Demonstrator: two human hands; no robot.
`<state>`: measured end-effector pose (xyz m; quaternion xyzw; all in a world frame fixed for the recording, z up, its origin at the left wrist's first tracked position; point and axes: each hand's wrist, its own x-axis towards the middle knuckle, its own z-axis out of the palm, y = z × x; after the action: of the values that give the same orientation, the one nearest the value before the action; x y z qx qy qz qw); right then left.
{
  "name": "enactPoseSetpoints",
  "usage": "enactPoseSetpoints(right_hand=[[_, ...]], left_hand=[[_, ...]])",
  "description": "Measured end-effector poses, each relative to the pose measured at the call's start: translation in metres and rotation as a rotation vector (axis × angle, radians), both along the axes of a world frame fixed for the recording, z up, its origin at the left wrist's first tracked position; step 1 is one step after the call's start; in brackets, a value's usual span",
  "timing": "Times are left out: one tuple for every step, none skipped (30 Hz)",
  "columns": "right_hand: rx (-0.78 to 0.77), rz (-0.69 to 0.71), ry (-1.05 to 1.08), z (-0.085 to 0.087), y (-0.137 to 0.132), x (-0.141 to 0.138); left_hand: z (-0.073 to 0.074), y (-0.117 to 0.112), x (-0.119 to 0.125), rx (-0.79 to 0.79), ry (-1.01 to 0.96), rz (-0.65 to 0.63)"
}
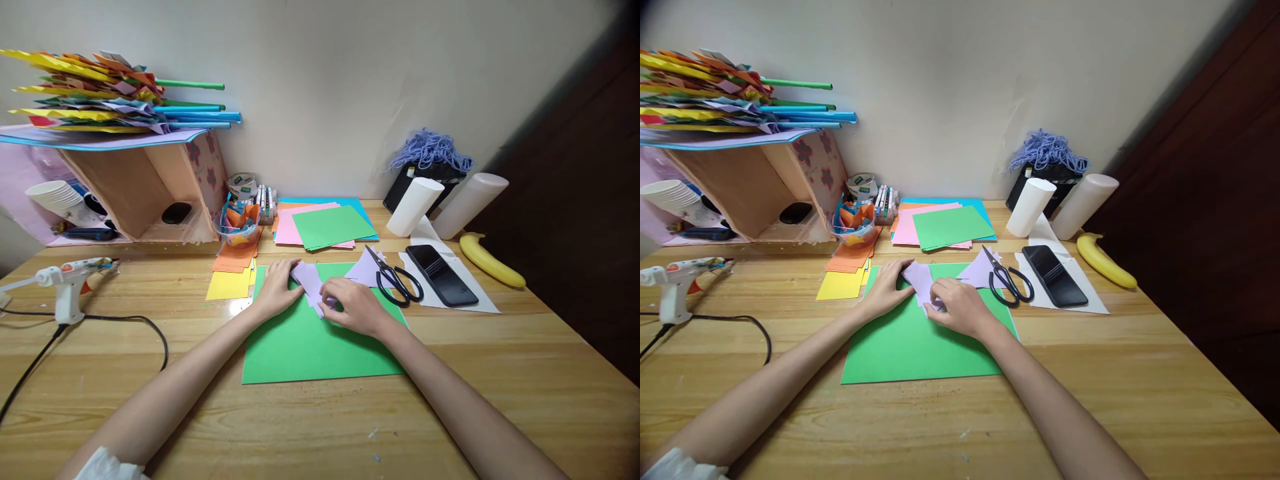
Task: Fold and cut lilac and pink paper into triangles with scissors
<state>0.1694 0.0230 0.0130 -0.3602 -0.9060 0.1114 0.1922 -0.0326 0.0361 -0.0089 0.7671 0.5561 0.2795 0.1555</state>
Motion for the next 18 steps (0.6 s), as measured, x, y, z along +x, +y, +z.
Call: enactPoseSetpoints(right_hand=[[-0.021,-0.018,0.03,-0.001,0.001,0.0],[-0.036,-0.034,0.06,-0.003,0.002,-0.001],[-0.045,-0.047,0.089,-0.005,0.003,-0.002],[-0.05,-0.055,0.113,-0.008,0.004,-0.002],[-0.053,-0.058,0.131,-0.01,0.005,-0.003],[-0.055,-0.055,0.143,-0.012,0.005,-0.004],[-0.059,-0.05,0.15,-0.013,0.006,-0.004],[-0.064,-0.046,0.156,-0.014,0.006,-0.005],[-0.071,-0.042,0.161,-0.014,0.006,-0.005],[-0.079,-0.038,0.166,-0.014,0.006,-0.005],[-0.088,-0.034,0.172,-0.014,0.006,-0.005],[-0.098,-0.032,0.18,-0.014,0.006,-0.005],[-0.109,-0.032,0.191,-0.014,0.006,-0.006],[-0.121,-0.037,0.207,-0.015,0.006,-0.006],[-0.133,-0.05,0.228,-0.016,0.006,-0.006],[-0.143,-0.073,0.252,-0.018,0.007,-0.006],[-0.153,-0.109,0.279,-0.02,0.007,-0.007],[-0.166,-0.152,0.307,-0.022,0.007,-0.008]], left_hand=[[0.0,0.0,0.0,-0.007,-0.016,0.001],[0.001,0.0,-0.001,-0.02,-0.041,-0.001],[0.002,0.0,-0.001,-0.039,-0.079,-0.008],[0.003,-0.001,-0.001,-0.065,-0.128,-0.022],[0.004,-0.002,-0.001,-0.094,-0.184,-0.039],[0.005,-0.003,-0.001,-0.123,-0.236,-0.053],[0.006,-0.004,-0.001,-0.148,-0.275,-0.065],[0.006,-0.005,-0.001,-0.161,-0.297,-0.073],[0.006,-0.006,0.0,-0.16,-0.303,-0.074],[0.006,-0.006,0.001,-0.146,-0.297,-0.07],[0.005,-0.005,0.001,-0.126,-0.289,-0.066],[0.003,-0.005,0.002,-0.106,-0.286,-0.063],[0.002,-0.004,0.002,-0.091,-0.293,-0.059],[0.0,-0.002,0.001,-0.084,-0.313,-0.057],[-0.002,-0.001,0.001,-0.087,-0.346,-0.06],[-0.004,0.0,0.0,-0.095,-0.389,-0.062],[-0.006,0.001,0.0,-0.103,-0.436,-0.059],[-0.007,0.002,-0.001,-0.11,-0.481,-0.053]])
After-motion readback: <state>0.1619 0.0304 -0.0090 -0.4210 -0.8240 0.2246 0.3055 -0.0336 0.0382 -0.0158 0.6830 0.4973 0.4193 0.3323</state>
